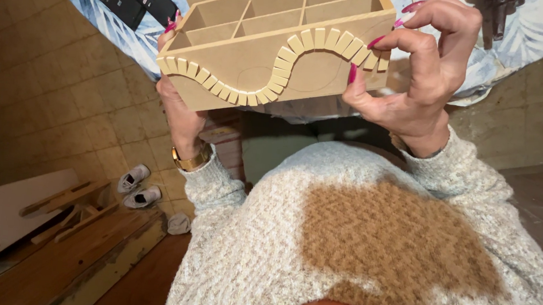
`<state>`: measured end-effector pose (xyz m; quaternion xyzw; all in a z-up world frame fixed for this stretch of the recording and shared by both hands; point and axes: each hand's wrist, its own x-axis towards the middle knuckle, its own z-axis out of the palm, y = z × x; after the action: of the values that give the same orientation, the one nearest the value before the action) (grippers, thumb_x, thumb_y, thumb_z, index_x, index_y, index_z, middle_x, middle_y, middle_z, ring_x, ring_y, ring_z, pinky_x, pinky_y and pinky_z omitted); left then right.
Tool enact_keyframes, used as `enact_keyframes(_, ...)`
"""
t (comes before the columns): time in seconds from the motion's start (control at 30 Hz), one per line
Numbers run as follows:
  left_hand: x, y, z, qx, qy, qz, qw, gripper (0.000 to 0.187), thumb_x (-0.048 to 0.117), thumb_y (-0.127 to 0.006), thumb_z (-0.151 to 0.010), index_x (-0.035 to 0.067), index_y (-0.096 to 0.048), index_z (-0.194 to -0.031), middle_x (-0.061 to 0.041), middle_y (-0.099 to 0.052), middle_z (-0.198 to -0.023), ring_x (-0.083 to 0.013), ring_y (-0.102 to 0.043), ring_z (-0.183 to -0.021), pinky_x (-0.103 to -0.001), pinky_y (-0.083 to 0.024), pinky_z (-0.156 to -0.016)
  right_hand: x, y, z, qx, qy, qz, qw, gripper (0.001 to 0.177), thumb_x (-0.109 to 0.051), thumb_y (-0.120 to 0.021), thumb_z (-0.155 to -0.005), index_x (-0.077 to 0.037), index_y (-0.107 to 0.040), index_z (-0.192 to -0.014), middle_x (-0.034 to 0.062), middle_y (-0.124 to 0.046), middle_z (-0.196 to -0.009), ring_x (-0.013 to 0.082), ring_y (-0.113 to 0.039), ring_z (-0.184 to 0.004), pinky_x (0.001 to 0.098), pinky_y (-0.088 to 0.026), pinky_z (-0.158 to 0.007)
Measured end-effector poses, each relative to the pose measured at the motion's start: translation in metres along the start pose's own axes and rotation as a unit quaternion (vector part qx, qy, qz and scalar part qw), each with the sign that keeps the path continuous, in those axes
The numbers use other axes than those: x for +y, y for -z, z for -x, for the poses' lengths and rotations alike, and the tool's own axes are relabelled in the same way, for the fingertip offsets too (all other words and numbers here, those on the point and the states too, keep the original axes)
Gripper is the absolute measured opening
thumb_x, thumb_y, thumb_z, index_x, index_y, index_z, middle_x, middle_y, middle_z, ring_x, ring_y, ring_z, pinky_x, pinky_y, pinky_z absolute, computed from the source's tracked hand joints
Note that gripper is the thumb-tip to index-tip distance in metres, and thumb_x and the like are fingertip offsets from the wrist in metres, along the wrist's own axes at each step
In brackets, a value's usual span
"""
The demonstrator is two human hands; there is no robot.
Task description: Decorating the interior and exterior of a wooden box by gluing and positioning small decorative wooden strips.
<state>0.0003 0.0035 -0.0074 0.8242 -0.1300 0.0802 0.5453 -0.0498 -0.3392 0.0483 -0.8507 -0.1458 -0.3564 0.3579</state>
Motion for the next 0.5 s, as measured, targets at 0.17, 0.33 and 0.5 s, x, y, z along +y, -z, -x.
enact_keyframes(0.17, 0.0038, 0.0002, -0.0004, -0.005, -0.006, 0.003, 1.000, 0.059, 0.010, -0.067, -0.106, 0.006, -0.041, -0.159, -0.007, -0.065, -0.144, -0.0129, -0.062, -0.128, -0.029, -0.046, -0.115, 0.0005, -0.0009, 0.0005, -0.001, -0.003, -0.004, 1.000, 0.040, -0.016, -0.092, -0.081, -0.004, -0.062, -0.103, 0.0140, -0.045, -0.114, 0.0303, -0.052, -0.111, 0.0431, -0.049, -0.091)
enact_keyframes(0.33, 0.0062, -0.0003, -0.0017, -0.007, -0.004, 0.002, 1.000, 0.059, 0.010, -0.068, -0.106, 0.006, -0.042, -0.158, -0.007, -0.063, -0.147, -0.0130, -0.062, -0.130, -0.029, -0.046, -0.116, 0.0004, -0.0010, 0.0008, -0.003, -0.001, 0.004, 1.000, 0.040, -0.016, -0.092, -0.080, -0.003, -0.062, -0.103, 0.0138, -0.045, -0.114, 0.0302, -0.051, -0.111, 0.0427, -0.049, -0.090)
enact_keyframes(0.5, 0.0050, -0.0003, -0.0015, -0.008, -0.004, 0.011, 1.000, 0.059, 0.010, -0.069, -0.106, 0.005, -0.042, -0.159, -0.007, -0.060, -0.150, -0.0127, -0.060, -0.132, -0.029, -0.044, -0.118, -0.0002, -0.0012, -0.0006, 0.005, 0.004, 0.000, 1.000, 0.041, -0.017, -0.093, -0.080, -0.003, -0.062, -0.102, 0.0142, -0.044, -0.114, 0.0300, -0.052, -0.110, 0.0424, -0.050, -0.089)
